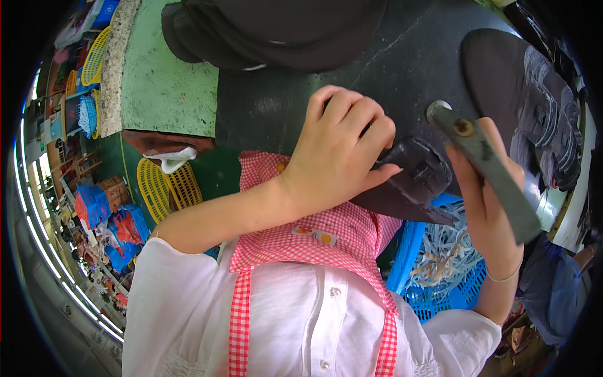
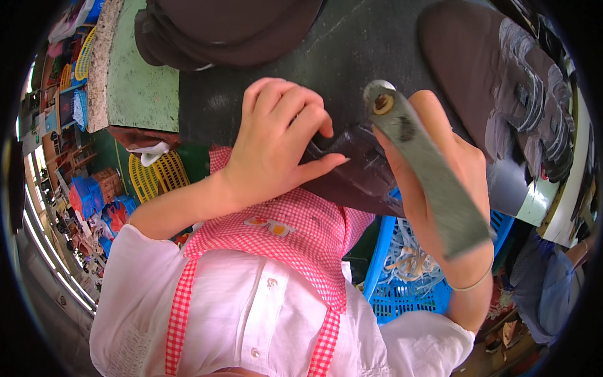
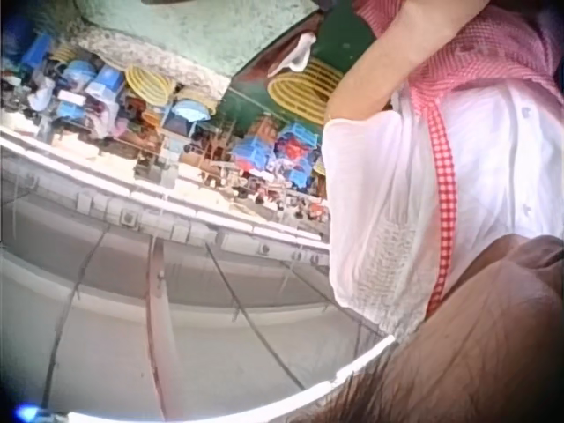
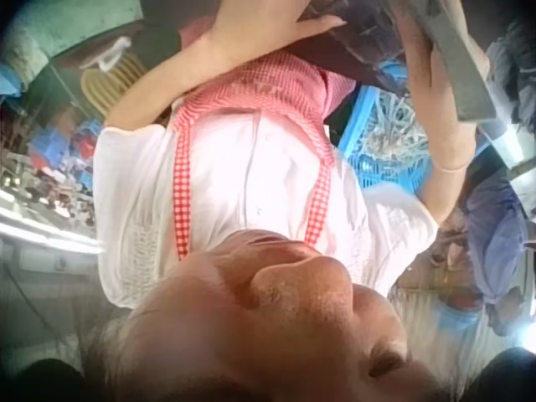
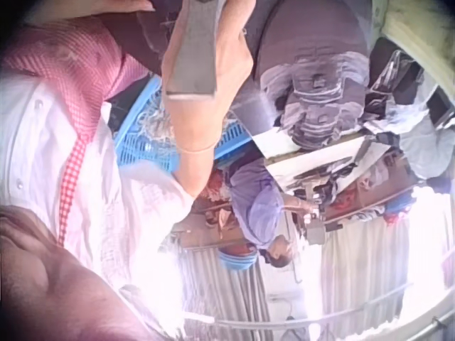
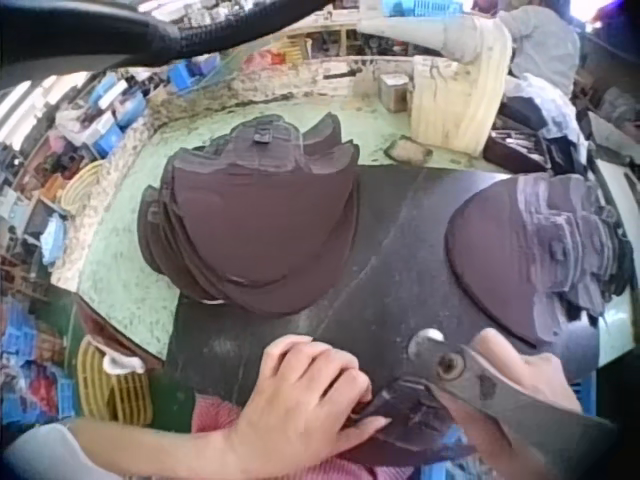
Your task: Securing shoe components by hammering them together on a workbench.
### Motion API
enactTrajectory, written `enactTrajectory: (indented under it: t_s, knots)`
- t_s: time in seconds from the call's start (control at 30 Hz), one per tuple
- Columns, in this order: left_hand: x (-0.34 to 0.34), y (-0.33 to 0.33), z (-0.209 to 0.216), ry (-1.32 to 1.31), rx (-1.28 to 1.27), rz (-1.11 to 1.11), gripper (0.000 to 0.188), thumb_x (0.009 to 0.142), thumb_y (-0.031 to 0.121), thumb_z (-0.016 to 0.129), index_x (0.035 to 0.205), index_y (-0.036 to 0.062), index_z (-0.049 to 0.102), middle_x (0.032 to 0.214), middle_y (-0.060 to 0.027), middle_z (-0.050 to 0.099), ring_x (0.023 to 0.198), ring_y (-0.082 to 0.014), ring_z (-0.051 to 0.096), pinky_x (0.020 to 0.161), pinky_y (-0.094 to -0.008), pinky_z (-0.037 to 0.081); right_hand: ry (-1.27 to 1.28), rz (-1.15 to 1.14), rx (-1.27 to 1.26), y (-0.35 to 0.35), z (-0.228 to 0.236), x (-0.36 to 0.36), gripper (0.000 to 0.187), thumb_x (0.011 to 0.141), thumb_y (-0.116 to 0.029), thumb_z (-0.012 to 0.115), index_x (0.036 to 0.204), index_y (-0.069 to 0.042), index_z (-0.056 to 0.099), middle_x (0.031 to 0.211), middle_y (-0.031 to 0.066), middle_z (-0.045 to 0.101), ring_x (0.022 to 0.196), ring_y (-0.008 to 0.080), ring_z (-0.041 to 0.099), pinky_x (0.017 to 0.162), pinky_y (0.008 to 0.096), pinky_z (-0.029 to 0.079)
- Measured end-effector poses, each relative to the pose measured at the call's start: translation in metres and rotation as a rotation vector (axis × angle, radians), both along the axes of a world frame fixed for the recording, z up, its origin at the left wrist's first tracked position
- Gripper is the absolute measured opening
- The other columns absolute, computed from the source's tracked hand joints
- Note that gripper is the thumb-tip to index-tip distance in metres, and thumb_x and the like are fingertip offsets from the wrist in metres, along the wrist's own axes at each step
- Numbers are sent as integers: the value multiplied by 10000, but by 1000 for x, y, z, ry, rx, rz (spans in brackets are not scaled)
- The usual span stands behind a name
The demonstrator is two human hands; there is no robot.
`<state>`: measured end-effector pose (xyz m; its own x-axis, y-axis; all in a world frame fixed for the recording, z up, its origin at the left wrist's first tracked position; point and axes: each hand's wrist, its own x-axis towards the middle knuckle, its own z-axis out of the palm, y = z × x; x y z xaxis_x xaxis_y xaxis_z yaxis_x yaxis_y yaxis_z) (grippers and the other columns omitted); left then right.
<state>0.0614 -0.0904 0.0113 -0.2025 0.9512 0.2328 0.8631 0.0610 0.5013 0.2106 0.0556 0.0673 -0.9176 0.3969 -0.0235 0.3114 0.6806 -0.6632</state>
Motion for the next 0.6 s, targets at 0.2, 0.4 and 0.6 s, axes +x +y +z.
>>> enactTrajectory:
  t_s: [0.2,0.4,0.6]
  knots:
    - [2,8,6,27,35,-88,452,618,167,796,1009,108,576,1017,-72,525,995,-272,510,932,-448,359,142,-111,-179,-4,-20,20,156,914,-54,604,1055,5,573,700,130,511,564,316,488,533,328,422]
    - [-34,11,44,-272,139,-27,273,701,-10,652,940,110,601,947,-44,591,824,-144,569,706,-288,480,179,-740,-516,30,-6,64,190,953,-109,584,1110,-7,615,708,-61,475,587,4,382,483,198,285]
    - [-129,79,73,434,360,288,466,829,106,669,1275,55,543,1303,-111,560,1230,-255,518,1053,-362,372,251,-942,-135,111,-20,119,223,950,-200,579,1036,-2,636,713,9,613,615,49,550,519,206,377]
